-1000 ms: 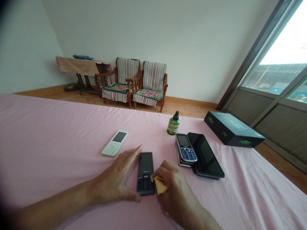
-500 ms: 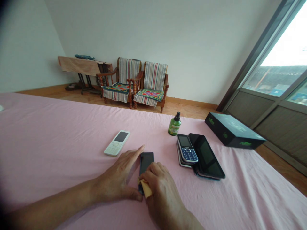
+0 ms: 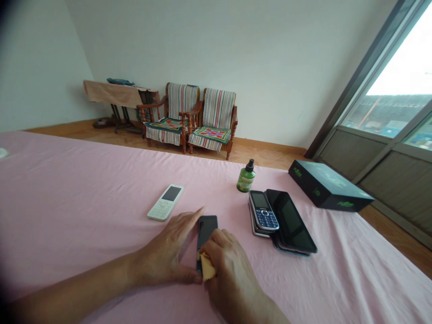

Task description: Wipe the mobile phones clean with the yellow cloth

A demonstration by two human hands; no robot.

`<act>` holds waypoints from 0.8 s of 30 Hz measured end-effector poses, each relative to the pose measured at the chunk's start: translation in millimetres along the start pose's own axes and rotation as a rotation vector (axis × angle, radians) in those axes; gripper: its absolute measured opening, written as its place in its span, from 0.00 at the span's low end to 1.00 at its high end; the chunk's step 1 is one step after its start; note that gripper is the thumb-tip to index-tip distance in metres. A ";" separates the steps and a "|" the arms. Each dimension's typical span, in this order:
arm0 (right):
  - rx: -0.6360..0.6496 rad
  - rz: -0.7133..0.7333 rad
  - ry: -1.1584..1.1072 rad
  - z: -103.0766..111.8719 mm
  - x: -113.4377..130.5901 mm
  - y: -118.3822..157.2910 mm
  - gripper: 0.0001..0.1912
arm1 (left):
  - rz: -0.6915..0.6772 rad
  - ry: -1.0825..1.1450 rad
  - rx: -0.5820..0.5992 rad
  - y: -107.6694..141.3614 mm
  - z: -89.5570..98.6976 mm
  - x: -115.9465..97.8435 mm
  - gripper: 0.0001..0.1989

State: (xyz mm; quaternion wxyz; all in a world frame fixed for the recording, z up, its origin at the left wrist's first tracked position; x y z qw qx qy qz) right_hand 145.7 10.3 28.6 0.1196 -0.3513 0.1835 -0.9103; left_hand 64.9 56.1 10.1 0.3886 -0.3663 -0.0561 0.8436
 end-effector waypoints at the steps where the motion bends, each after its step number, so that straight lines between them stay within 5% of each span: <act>1: 0.007 0.003 -0.006 -1.4 0.4 0.2 0.13 | -0.003 -0.004 -0.003 -0.2 0.2 -0.1 0.66; 17: 0.042 0.001 0.005 -3.6 1.0 3.0 0.13 | 0.002 -0.023 0.021 -0.2 -1.0 1.0 0.64; 24: 0.016 -0.127 0.160 24.2 -23.5 2.2 0.18 | 0.012 -0.035 0.037 -0.8 0.3 0.3 0.61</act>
Point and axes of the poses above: each hand's wrist, its own y-axis away from the middle knuckle, its own z-axis out of the back of the hand, x = y × z, the point moved 10 cm from there along -y, towards the middle knuckle, and after that the axes turned 12 degrees about -x, right-handed, at the moved point
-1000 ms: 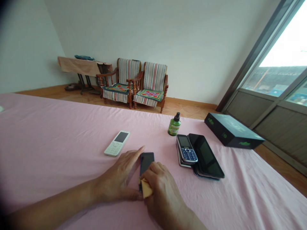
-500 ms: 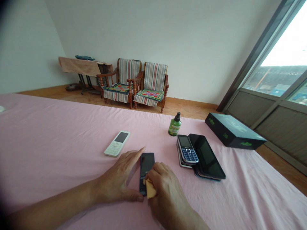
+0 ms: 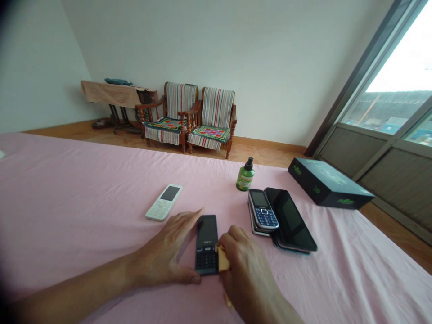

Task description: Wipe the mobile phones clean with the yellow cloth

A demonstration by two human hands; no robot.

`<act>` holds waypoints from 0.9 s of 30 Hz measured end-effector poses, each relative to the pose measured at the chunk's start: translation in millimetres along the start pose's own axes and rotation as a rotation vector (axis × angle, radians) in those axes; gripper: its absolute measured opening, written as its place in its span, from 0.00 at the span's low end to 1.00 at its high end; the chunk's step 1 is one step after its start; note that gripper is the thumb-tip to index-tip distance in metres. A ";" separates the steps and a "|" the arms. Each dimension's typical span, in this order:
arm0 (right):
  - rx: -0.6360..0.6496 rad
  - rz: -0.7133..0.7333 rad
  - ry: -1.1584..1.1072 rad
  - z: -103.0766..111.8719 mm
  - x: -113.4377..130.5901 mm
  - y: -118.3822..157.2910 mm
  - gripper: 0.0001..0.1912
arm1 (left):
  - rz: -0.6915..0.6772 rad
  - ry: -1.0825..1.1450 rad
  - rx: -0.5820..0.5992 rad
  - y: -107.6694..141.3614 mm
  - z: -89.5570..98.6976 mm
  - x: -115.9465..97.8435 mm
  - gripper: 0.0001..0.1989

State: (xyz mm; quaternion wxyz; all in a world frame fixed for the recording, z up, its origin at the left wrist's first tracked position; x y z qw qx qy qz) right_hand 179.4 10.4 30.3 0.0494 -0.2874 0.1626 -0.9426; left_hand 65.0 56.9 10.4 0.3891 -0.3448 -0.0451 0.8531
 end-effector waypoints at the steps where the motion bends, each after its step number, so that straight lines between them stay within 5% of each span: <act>1: -0.021 -0.001 -0.020 3.8 -1.0 -1.3 0.18 | -0.001 -0.001 -0.001 0.0 0.1 -0.1 0.61; 27: -0.021 0.099 -0.008 -24.6 24.2 -3.6 0.11 | -0.027 0.012 -0.018 -1.0 1.5 -3.7 0.60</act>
Point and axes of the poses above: each hand's wrist, its own y-axis away from the middle knuckle, its own z-axis out of the back of the hand, x = y × z, the point moved 10 cm from there along -y, towards the middle knuckle, and after that the axes turned 12 degrees about -x, right-handed, at the moved point
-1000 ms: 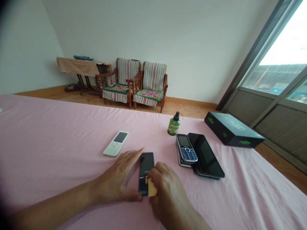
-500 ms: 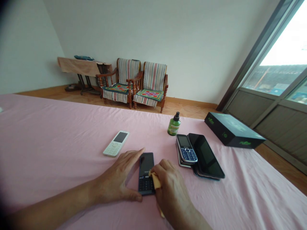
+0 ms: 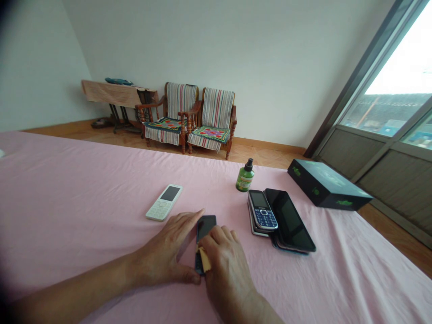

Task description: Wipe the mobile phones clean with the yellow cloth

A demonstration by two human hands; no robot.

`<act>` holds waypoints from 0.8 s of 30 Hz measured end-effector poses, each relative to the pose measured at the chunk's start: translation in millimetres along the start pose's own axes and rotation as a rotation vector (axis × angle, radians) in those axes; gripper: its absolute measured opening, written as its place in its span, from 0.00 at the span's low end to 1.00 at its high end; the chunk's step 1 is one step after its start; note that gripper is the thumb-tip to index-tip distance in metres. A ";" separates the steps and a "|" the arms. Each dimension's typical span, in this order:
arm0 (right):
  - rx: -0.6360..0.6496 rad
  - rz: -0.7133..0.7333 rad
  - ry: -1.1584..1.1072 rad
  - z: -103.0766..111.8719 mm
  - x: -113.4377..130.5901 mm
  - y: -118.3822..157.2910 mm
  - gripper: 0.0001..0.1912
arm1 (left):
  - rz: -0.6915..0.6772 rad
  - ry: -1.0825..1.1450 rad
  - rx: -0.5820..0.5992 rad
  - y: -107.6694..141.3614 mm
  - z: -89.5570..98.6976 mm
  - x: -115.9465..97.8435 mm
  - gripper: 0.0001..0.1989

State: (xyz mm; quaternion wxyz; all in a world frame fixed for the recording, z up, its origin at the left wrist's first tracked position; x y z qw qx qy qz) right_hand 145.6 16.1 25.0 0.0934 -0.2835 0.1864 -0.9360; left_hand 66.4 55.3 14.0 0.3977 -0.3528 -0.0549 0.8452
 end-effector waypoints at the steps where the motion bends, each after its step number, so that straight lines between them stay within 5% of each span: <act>1: -0.002 0.003 -0.006 -0.5 1.1 -0.2 0.11 | -0.004 -0.002 -0.001 0.2 -0.3 0.3 0.59; 19: 0.130 0.053 -0.205 3.1 15.8 5.5 0.12 | -0.022 0.004 -0.028 -0.1 -0.2 -2.1 0.64; 24: 0.071 -0.024 -0.271 19.7 -4.3 5.2 0.13 | 0.016 -0.016 0.006 0.4 -0.8 0.9 0.60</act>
Point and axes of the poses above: each hand's wrist, its own y-axis away from the middle knuckle, its own z-axis out of the back of the hand, x = y × z, the point moved 10 cm from there along -y, towards the middle knuckle, and after that the axes turned 12 degrees about -x, right-handed, at the moved point
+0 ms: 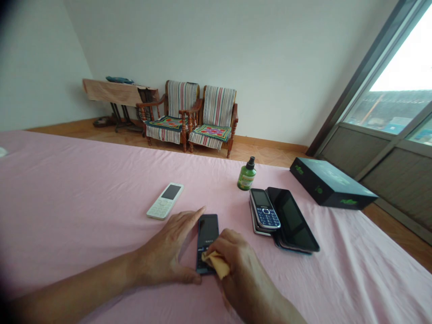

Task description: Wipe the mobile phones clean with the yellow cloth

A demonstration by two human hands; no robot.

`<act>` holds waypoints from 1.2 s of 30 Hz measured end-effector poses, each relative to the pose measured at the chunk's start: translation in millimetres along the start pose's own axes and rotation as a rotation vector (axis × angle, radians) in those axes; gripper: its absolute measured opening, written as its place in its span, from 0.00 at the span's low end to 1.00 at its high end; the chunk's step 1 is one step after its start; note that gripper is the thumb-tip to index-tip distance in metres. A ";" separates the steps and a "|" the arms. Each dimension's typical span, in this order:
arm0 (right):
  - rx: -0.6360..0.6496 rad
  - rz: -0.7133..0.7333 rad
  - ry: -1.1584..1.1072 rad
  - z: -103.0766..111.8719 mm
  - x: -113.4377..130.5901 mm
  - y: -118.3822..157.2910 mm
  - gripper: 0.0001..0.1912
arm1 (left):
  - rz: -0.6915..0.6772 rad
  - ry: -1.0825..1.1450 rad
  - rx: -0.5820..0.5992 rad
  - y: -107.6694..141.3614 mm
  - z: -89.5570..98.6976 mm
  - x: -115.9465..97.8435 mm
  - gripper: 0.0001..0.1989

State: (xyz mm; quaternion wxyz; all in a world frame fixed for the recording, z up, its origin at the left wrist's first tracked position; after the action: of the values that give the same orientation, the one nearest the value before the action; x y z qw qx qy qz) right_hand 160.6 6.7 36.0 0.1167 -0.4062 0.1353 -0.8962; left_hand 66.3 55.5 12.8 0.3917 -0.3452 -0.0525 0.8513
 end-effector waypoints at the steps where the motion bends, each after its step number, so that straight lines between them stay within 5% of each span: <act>1: -0.040 -0.027 0.010 5.5 -6.2 -0.6 0.14 | 0.006 -0.002 0.004 0.2 0.0 0.5 0.60; 9: -0.090 -0.158 0.124 8.9 -30.8 5.3 0.15 | 0.012 -0.012 0.003 0.4 -0.1 0.7 0.62; 36: -0.101 0.051 0.101 -19.4 5.4 -1.0 0.11 | -0.022 -0.001 -0.012 0.0 0.2 -0.3 0.63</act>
State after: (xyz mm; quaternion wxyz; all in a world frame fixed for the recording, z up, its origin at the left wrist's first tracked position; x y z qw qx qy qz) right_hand 142.3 8.8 27.7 0.1118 -0.3620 0.1963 -0.9044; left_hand 66.4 55.3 13.0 0.3987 -0.3465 -0.0617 0.8469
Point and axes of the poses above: each hand's wrist, its own y-axis away from the middle knuckle, its own z-axis out of the back of the hand, x = y × z, the point moved 10 cm from there along -y, towards the middle knuckle, and after that the axes turned 12 degrees about -x, right-handed, at the moved point
